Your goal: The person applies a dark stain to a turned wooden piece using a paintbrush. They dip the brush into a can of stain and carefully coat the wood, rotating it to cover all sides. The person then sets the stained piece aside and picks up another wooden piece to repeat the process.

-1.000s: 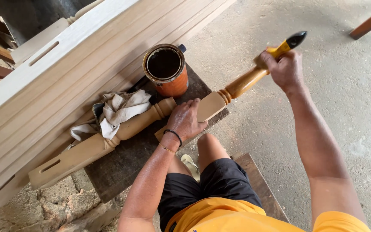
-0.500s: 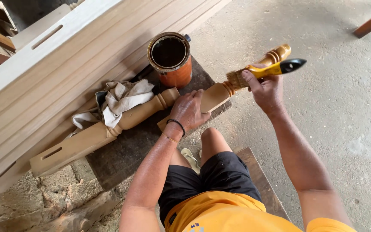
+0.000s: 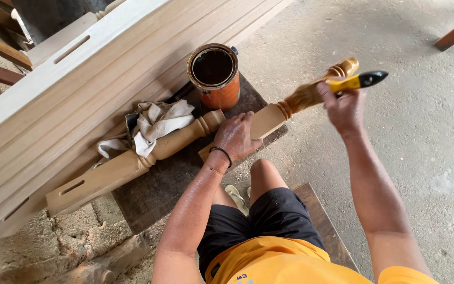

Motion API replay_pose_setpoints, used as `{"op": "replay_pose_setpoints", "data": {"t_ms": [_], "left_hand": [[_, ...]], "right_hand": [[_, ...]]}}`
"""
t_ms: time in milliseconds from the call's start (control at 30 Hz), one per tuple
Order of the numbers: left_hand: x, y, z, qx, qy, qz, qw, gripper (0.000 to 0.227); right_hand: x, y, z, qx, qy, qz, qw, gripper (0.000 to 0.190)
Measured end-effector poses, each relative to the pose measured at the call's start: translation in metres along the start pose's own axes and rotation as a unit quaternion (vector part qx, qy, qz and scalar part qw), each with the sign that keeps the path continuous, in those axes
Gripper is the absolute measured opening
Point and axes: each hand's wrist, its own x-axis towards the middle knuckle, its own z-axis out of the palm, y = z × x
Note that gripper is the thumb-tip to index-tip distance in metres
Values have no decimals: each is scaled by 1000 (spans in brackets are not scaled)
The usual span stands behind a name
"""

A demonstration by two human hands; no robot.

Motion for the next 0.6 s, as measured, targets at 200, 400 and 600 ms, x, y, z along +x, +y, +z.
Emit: {"op": "replay_pose_setpoints", "data": {"t_ms": [200, 400, 600], "left_hand": [[1, 0, -2, -12, -11, -1, 1000, 60], [-1, 1, 0, 4, 1, 1, 1000, 64], [0, 1, -4, 4, 41, 55, 998, 55]], "right_hand": [[0, -31, 7, -42, 13, -84, 996, 14], [26, 9, -8, -98, -20, -89, 991, 11], [26, -47, 19, -34, -54, -25, 998, 15]]}}
